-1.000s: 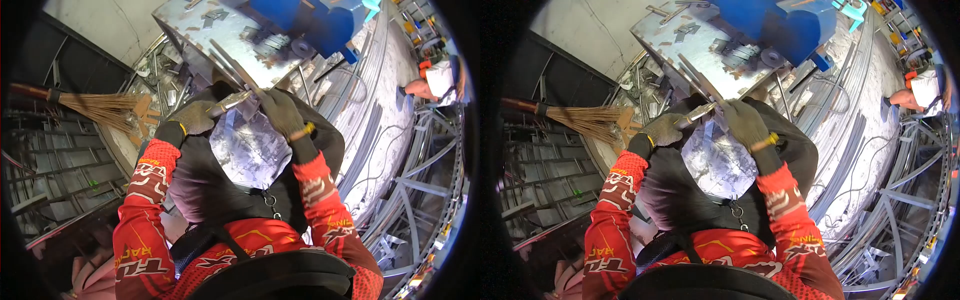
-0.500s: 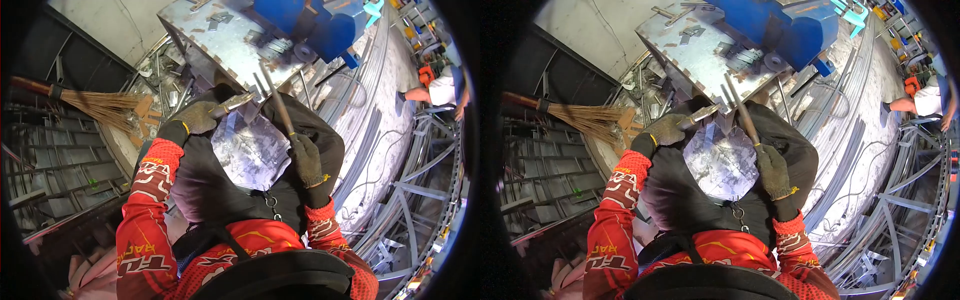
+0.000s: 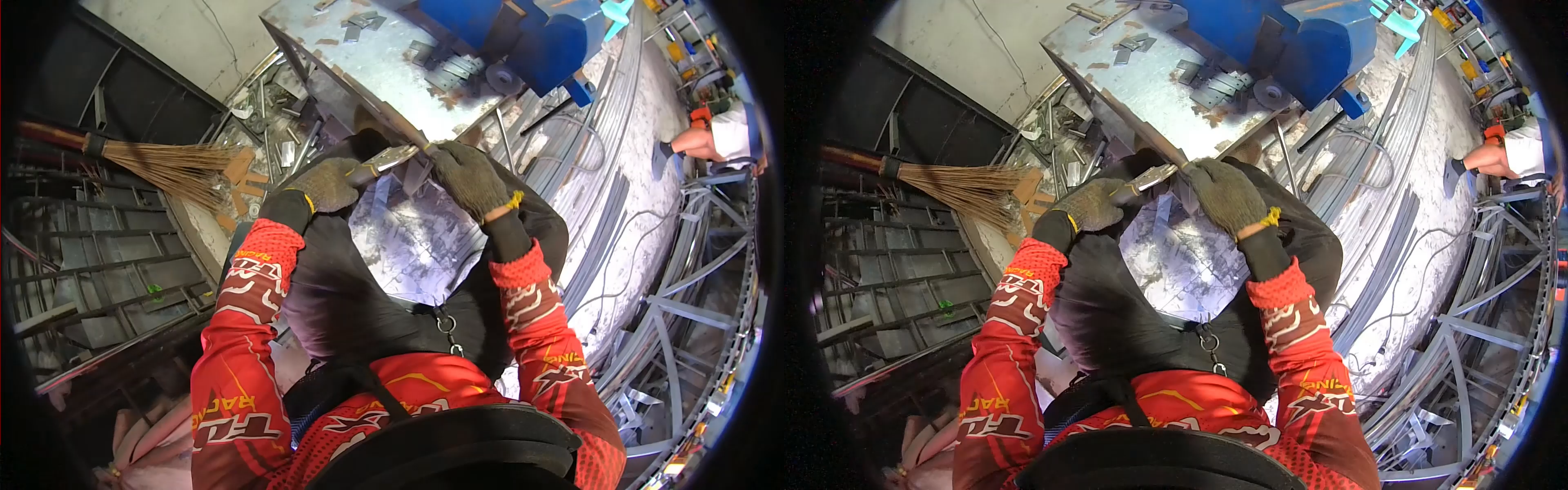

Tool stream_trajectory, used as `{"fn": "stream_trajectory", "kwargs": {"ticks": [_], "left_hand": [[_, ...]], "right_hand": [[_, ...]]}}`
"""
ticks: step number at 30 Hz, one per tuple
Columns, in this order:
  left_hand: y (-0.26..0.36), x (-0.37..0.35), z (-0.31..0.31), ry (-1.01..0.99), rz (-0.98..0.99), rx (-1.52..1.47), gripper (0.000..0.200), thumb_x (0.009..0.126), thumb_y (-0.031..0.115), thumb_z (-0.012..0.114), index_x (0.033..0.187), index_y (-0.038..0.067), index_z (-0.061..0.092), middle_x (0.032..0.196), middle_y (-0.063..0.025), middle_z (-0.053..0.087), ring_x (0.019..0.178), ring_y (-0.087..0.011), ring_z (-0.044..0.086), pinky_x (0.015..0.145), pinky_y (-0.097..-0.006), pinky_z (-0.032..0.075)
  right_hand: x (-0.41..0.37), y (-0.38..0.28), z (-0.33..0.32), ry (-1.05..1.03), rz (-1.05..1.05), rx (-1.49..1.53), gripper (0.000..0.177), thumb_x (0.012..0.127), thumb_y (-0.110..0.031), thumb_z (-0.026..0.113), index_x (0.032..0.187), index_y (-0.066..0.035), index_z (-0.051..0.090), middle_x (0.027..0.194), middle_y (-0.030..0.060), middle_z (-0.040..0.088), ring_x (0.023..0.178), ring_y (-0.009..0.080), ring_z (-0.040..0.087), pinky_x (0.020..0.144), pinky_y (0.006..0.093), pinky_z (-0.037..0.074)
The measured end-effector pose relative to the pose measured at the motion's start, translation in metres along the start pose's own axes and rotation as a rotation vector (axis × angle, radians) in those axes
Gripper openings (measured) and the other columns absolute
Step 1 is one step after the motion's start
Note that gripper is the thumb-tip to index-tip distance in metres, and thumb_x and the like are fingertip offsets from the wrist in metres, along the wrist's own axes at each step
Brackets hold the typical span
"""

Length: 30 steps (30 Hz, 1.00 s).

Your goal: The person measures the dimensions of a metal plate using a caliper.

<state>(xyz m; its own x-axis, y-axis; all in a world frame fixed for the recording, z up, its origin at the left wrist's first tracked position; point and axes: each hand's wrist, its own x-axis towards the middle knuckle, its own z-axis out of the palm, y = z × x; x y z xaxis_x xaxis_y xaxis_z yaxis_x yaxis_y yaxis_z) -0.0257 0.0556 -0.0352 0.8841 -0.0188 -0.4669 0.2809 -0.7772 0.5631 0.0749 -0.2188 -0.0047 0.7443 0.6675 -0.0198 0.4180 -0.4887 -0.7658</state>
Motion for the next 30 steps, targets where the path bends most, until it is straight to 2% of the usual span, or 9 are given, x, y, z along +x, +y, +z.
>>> {"fn": "stream_trajectory", "kwargs": {"ticks": [5, 9, 10, 16, 19, 21, 23, 26, 30], "left_hand": [[-0.014, 0.008, 0.003, 0.051, 0.053, 0.032, 0.046, 0.08, 0.012, 0.065, 0.125, 0.011, 0.069, 0.11, -0.0195, 0.074, 0.102, -0.0339, 0.071, 0.093, -0.0421, 0.055], [-0.006, 0.001, 0.0, 0.028, 0.027, 0.003, 0.045, 0.079, 0.013, 0.066, 0.124, 0.01, 0.07, 0.105, -0.0188, 0.075, 0.098, -0.0336, 0.071, 0.09, -0.0426, 0.055], [-0.008, 0.004, 0.002, -0.002, 0.021, -0.056, 0.046, 0.079, 0.014, 0.066, 0.124, 0.01, 0.07, 0.105, -0.0188, 0.075, 0.098, -0.0338, 0.072, 0.089, -0.0423, 0.055], [-0.009, 0.005, 0.002, 0.003, 0.001, -0.001, 0.049, 0.078, 0.015, 0.068, 0.127, 0.009, 0.07, 0.112, -0.0192, 0.075, 0.102, -0.0345, 0.072, 0.092, -0.0419, 0.055], [-0.01, 0.004, 0.002, 0.06, 0.002, 0.043, 0.05, 0.079, 0.016, 0.068, 0.128, 0.01, 0.069, 0.116, -0.0195, 0.074, 0.104, -0.0353, 0.071, 0.095, -0.0424, 0.055], [-0.01, 0.003, -0.001, 0.048, 0.012, 0.086, 0.05, 0.078, 0.017, 0.069, 0.127, 0.009, 0.068, 0.115, -0.0205, 0.074, 0.106, -0.0362, 0.07, 0.097, -0.0427, 0.055], [-0.008, 0.001, 0.0, 0.109, 0.026, 0.087, 0.04, 0.08, 0.022, 0.068, 0.119, 0.01, 0.066, 0.108, -0.0232, 0.071, 0.105, -0.0448, 0.067, 0.094, -0.0507, 0.052], [-0.035, 0.016, 0.016, 0.186, 0.347, 0.189, 0.044, 0.082, 0.02, 0.066, 0.125, 0.012, 0.064, 0.112, -0.0226, 0.069, 0.105, -0.0441, 0.067, 0.093, -0.0497, 0.053], [-0.009, -0.009, 0.017, 0.11, 0.261, -0.047, 0.051, 0.083, 0.016, 0.064, 0.134, 0.013, 0.06, 0.116, -0.0233, 0.067, 0.108, -0.0439, 0.065, 0.095, -0.0481, 0.053]], "right_hand": [[-0.026, 0.011, -0.005, 0.026, -0.103, -0.112, 0.036, 0.106, -0.032, 0.053, 0.108, 0.002, 0.066, 0.093, 0.0224, 0.068, 0.09, 0.0411, 0.065, 0.081, 0.0484, 0.049], [-0.066, -0.004, -0.009, 0.005, 0.377, 0.164, 0.036, 0.106, -0.031, 0.053, 0.109, 0.003, 0.065, 0.085, 0.0202, 0.062, 0.081, 0.0353, 0.062, 0.077, 0.0438, 0.048], [-0.061, 0.01, -0.001, 0.116, 0.002, -0.02, 0.036, 0.107, -0.03, 0.052, 0.109, 0.003, 0.065, 0.087, 0.0211, 0.064, 0.082, 0.0378, 0.063, 0.077, 0.045, 0.049], [0.033, 0.027, 0.023, 0.22, -0.19, -0.132, 0.044, 0.104, -0.038, 0.055, 0.107, 0.005, 0.066, 0.096, 0.0251, 0.068, 0.09, 0.0429, 0.063, 0.084, 0.0475, 0.049], [0.026, 0.011, 0.011, 0.155, 0.116, 0.028, 0.049, 0.103, -0.041, 0.055, 0.107, 0.007, 0.066, 0.095, 0.0273, 0.067, 0.092, 0.0442, 0.063, 0.088, 0.0487, 0.048], [-0.003, 0.041, 0.018, 0.28, -0.152, 0.006, 0.045, 0.104, -0.039, 0.057, 0.108, 0.005, 0.067, 0.082, 0.0197, 0.066, 0.074, 0.0334, 0.064, 0.072, 0.0437, 0.052], [-0.042, 0.022, 0.006, 0.2, 0.459, 0.603, 0.037, 0.105, -0.035, 0.058, 0.109, 0.0, 0.068, 0.071, 0.0068, 0.059, 0.056, 0.0167, 0.056, 0.052, 0.0333, 0.047], [-0.079, 0.031, 0.008, 0.285, 0.481, 0.584, 0.028, 0.106, -0.031, 0.058, 0.108, -0.004, 0.067, 0.068, -0.0015, 0.052, 0.05, 0.0063, 0.046, 0.044, 0.0246, 0.038], [-0.091, 0.041, 0.014, 0.332, 0.444, 0.668, 0.029, 0.106, -0.03, 0.057, 0.111, -0.003, 0.068, 0.068, 0.0001, 0.054, 0.051, 0.009, 0.048, 0.045, 0.0265, 0.04]]}}
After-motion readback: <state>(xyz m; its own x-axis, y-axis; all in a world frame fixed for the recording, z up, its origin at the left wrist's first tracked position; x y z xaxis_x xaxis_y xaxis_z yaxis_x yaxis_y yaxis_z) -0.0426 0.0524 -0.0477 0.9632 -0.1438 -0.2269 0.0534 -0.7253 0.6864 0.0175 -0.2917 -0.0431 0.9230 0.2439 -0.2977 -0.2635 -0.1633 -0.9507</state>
